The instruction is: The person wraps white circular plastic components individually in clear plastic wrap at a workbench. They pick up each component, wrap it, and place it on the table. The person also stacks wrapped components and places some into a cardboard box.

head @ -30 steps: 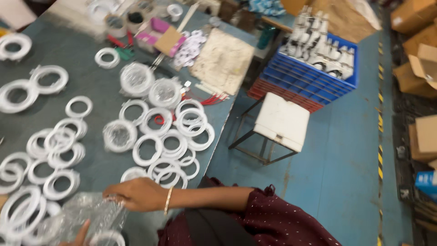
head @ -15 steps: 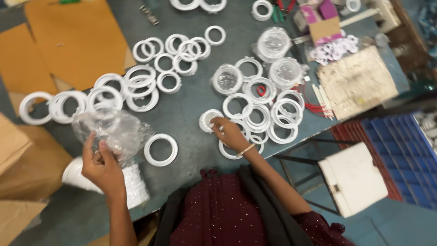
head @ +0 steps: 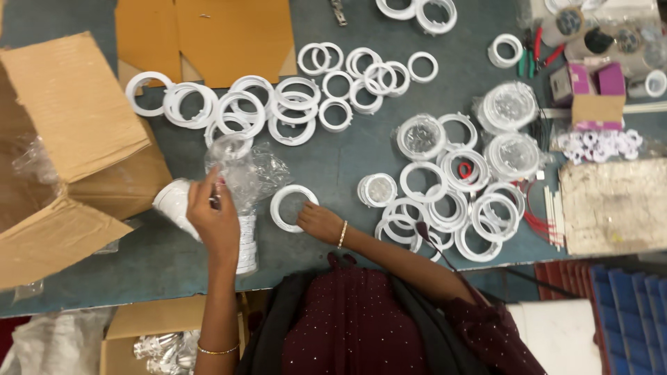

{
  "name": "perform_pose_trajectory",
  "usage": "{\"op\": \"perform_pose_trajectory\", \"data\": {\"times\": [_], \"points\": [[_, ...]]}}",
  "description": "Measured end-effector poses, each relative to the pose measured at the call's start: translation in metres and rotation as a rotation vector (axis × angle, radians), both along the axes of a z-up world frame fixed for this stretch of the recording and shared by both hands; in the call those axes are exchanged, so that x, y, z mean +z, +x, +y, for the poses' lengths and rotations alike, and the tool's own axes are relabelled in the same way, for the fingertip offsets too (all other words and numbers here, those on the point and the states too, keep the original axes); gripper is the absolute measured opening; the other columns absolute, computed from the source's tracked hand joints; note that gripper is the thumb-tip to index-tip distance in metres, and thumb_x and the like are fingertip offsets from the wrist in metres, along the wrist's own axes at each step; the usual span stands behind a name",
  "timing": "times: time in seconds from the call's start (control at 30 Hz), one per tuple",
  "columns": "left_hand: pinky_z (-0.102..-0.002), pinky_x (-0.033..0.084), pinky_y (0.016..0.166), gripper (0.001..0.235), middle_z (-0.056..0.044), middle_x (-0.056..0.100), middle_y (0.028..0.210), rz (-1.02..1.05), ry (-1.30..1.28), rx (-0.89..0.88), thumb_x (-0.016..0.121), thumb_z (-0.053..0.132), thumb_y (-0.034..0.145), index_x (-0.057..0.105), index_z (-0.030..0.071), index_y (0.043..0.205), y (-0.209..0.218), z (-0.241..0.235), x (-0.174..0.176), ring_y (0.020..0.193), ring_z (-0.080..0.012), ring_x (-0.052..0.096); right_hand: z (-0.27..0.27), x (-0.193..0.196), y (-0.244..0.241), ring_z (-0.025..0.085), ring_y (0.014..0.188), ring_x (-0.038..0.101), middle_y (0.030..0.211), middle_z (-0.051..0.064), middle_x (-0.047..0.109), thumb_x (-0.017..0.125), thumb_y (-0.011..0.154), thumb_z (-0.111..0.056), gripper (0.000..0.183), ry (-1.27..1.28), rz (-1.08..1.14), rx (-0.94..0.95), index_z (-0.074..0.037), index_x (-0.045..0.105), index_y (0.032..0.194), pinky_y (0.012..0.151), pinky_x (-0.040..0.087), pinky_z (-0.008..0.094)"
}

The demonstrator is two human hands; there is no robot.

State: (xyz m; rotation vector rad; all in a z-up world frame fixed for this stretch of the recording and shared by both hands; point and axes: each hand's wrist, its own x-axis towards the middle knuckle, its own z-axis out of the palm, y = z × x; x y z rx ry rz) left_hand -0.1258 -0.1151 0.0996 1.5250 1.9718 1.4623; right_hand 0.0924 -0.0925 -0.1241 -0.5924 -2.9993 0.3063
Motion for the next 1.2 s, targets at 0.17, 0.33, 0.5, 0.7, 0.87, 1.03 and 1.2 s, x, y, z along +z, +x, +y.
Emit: {"op": "perform_pose_trajectory", "data": {"times": [0.17, 0.33, 0.5, 0.7, 0.87, 1.03, 1.2], "points": [[-0.035, 0.048, 0.066, 0.034, -0.011, 0.059, 0.093, 0.072, -0.054, -0.033, 0.061, 0.002, 0.100, 0.070, 0.010, 0.132, 0.013, 0.009, -0.015, 0.076, -0.0217, 0.057, -0.013, 0.019, 0.025, 0.031, 0.093, 0.064, 0.099, 0.016, 0.066, 0.065, 0.097, -0.018, 0.035, -0.375, 0.321, -0.178, 0.004, 0.059, 0.123, 0.094, 0.049, 0.045], [-0.041, 0.051, 0.070, 0.045, -0.013, 0.060, 0.096, 0.173, -0.150, -0.165, 0.062, 0.003, 0.094, 0.067, 0.013, 0.138, 0.049, 0.021, -0.039, 0.078, -0.0278, 0.062, -0.018, 0.113, 0.087, 0.010, 0.066, 0.045, 0.075, -0.003, 0.045, 0.059, 0.102, -0.019, 0.011, -1.745, 1.127, -0.625, -0.011, 0.056, 0.096, 0.079, 0.050, 0.035], [-0.041, 0.053, 0.070, 0.048, -0.013, 0.061, 0.097, 0.246, -0.075, -0.362, 0.063, 0.007, 0.091, 0.066, 0.011, 0.139, 0.095, 0.016, -0.052, 0.083, -0.0305, 0.065, -0.026, 0.175, 0.121, 0.009, 0.068, 0.046, 0.074, -0.005, 0.043, 0.053, 0.109, -0.025, 0.025, -1.937, 1.423, -0.535, -0.012, 0.053, 0.088, 0.083, 0.050, 0.034], [-0.036, 0.049, 0.061, 0.036, -0.007, 0.055, 0.084, 0.195, -0.142, -0.458, 0.066, 0.018, 0.098, 0.069, 0.014, 0.134, 0.130, -0.008, -0.049, 0.067, -0.0212, 0.059, -0.036, 0.168, 0.114, 0.009, 0.067, 0.049, 0.073, -0.004, 0.047, 0.057, 0.106, -0.023, 0.019, -1.941, 1.322, -0.756, -0.010, 0.056, 0.091, 0.079, 0.049, 0.034], [-0.037, 0.046, 0.064, 0.040, -0.006, 0.050, 0.083, 0.320, 0.034, -0.486, 0.068, 0.019, 0.095, 0.068, 0.014, 0.135, 0.129, -0.018, -0.047, 0.073, -0.0215, 0.053, -0.042, 0.157, 0.115, 0.009, 0.066, 0.048, 0.074, -0.004, 0.047, 0.057, 0.107, -0.024, 0.022, -2.099, 1.312, -0.711, -0.008, 0.056, 0.091, 0.079, 0.050, 0.035], [-0.037, 0.046, 0.071, 0.045, -0.002, 0.051, 0.085, 0.367, 0.097, -0.581, 0.067, 0.018, 0.095, 0.064, 0.012, 0.139, 0.133, -0.033, -0.051, 0.080, -0.0195, 0.053, -0.036, 0.147, 0.102, 0.010, 0.071, 0.048, 0.075, -0.004, 0.047, 0.056, 0.108, -0.025, 0.021, -1.932, 1.762, -0.711, -0.009, 0.055, 0.094, 0.084, 0.050, 0.033], [-0.032, 0.050, 0.068, 0.043, -0.004, 0.053, 0.082, 0.104, -0.103, -0.618, 0.060, 0.011, 0.102, 0.061, 0.013, 0.145, 0.145, -0.041, -0.051, 0.075, -0.0165, 0.054, -0.038, 0.157, 0.095, 0.012, 0.082, 0.054, 0.086, 0.000, 0.054, 0.055, 0.108, -0.020, 0.017, -1.619, 1.609, -0.762, -0.004, 0.055, 0.107, 0.083, 0.048, 0.031]]}}
